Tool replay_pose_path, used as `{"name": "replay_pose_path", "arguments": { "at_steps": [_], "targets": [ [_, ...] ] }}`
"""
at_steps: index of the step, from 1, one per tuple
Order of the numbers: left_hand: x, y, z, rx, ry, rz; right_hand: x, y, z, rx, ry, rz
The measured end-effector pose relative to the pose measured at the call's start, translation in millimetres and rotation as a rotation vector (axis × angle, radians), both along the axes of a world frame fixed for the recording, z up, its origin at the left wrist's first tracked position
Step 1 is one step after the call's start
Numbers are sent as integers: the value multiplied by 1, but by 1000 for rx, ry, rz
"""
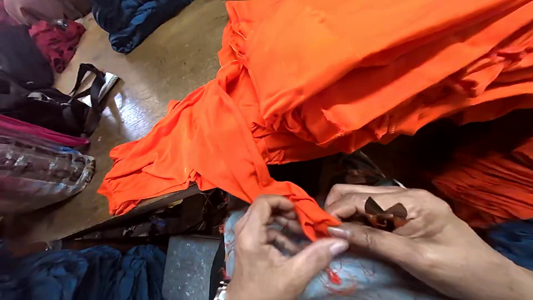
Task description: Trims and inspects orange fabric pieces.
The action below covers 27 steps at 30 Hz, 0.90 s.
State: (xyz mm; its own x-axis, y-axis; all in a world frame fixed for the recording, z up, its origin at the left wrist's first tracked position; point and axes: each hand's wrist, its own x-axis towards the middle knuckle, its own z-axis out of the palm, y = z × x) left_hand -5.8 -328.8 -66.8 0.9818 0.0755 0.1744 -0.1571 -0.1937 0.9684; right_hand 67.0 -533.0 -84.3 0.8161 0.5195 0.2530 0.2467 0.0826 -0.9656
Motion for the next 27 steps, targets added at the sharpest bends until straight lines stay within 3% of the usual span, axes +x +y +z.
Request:
{"name": "replay_pose_path", "arguments": {
  "at_steps": [2, 5, 8, 12, 14, 18, 20, 22, 27],
  "targets": [
    [11, -9, -5, -112, -54, -48, 0, 0, 0, 14, 66, -7],
    [16, -5, -11, -178, -51, -76, 2, -10, 5, 215, 424, -3],
    [18, 1, -19, -49, -84, -68, 4, -12, 9, 433, 727, 96],
    [19, -1, -21, 171, -105, -27, 3, -2, 7, 463, 814, 88],
    [19, 0, -17, -23, -48, -73, 4, 1, 6, 398, 808, 5],
    [16, 2, -17, -883, 168, -207, 2, 7, 4, 283, 805, -71],
    [17, 0, -21, -1171, 193, -269, 1, 8, 4, 254, 806, -62],
    [18, 1, -21, -1240, 174, -327, 2, 8, 3, 238, 815, -58],
    [17, -2, -16, -939, 90, -257, 2, 8, -3, 206, 856, -58]
  ]
}}
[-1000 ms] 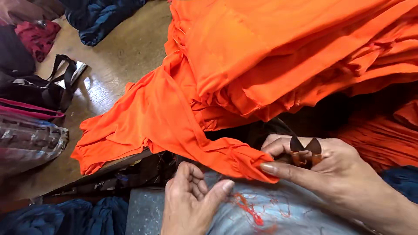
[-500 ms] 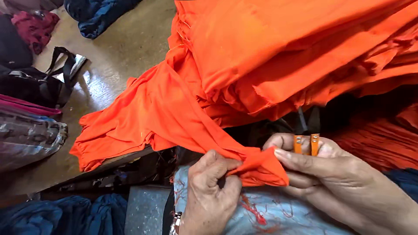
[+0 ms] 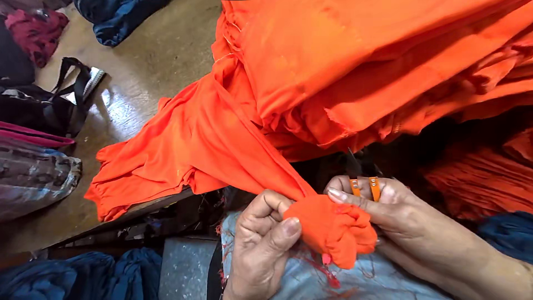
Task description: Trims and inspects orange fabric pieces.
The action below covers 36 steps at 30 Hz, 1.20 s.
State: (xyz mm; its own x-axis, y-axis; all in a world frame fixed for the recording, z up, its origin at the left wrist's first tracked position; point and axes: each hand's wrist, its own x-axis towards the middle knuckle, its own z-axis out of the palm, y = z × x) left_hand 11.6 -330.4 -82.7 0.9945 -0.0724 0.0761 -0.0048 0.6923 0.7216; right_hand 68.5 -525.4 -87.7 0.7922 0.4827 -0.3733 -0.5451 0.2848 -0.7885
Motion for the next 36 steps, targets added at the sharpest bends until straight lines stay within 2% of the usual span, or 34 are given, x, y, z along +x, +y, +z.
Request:
{"name": "replay_pose_path", "arguments": {
  "at_steps": [7, 14, 18, 22, 27, 32, 36],
  "targets": [
    [-1, -6, -3, 65, -65, -41, -2, 3, -1, 126, -89, 94],
    [-2, -1, -1, 315, -140, -61, -1, 1, -6, 86, -56, 35],
    [-4, 3, 6, 495, -154, -50, 1, -5, -9, -206, -381, -23],
    [-5, 8, 13, 639, -215, -25, 10, -25, -5, -139, -627, 19],
    [-4, 1, 16, 766, -317, 11, 9, -28, 11, -178, -888, 154],
    [-3, -3, 19, 942, -360, 49, 7, -27, 11, -141, -849, 150],
    [-1, -4, 16, 907, -341, 47, 10, -29, 12, -161, -896, 174]
  ]
}}
